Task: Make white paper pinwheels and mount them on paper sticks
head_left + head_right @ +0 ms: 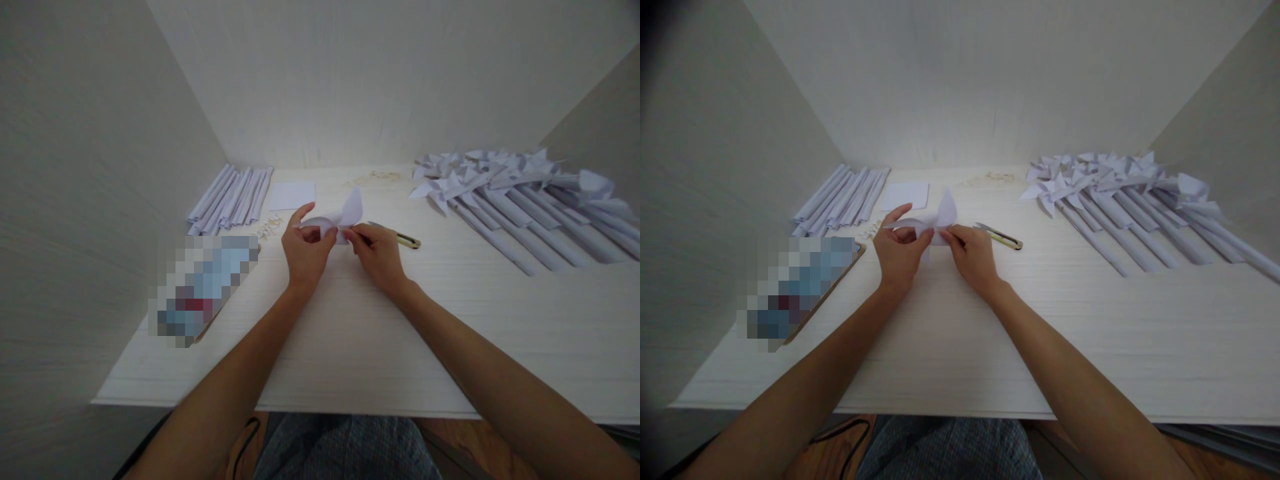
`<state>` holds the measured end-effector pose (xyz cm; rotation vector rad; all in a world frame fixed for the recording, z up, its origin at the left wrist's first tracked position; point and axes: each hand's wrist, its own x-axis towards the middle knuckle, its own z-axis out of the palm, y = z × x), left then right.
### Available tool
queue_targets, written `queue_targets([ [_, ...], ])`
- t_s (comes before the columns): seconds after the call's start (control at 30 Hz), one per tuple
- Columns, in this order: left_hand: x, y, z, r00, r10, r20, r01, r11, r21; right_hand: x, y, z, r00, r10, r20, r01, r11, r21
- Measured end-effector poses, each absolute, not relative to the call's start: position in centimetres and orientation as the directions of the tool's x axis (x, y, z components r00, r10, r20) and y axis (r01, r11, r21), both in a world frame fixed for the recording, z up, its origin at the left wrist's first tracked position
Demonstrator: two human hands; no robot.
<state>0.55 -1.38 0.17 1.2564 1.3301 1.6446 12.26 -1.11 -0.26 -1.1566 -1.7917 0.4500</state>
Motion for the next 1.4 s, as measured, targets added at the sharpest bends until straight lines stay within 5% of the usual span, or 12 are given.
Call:
queue_targets([
  [0.43,0.53,-1.09,-0.10,-0.275,0.927,0.254,-0.093,-0.288,0.953,12.54,-1.05,-0.86,-0.154,0.734,0.662,0.567,0.614,-0.549],
  [0.73,0.60,-1.30,-0.08,-0.251,0.927,0.278,-0.030,-0.295,0.955,12.53,-0.95,-0.92,-0.135,0.704,0.697,0.593,0.621,-0.512],
  [1.13,0.33,-1.37,-0.52,-0.219,0.914,0.342,0.137,-0.318,0.938,12.50,-1.06,-0.75,-0.134,0.767,0.627,0.612,0.562,-0.556],
  [1.4,0.37,-1.29,-0.33,-0.212,0.912,0.350,0.166,-0.320,0.933,12.63,-0.58,-0.68,-0.081,0.873,0.482,0.502,0.453,-0.737],
])
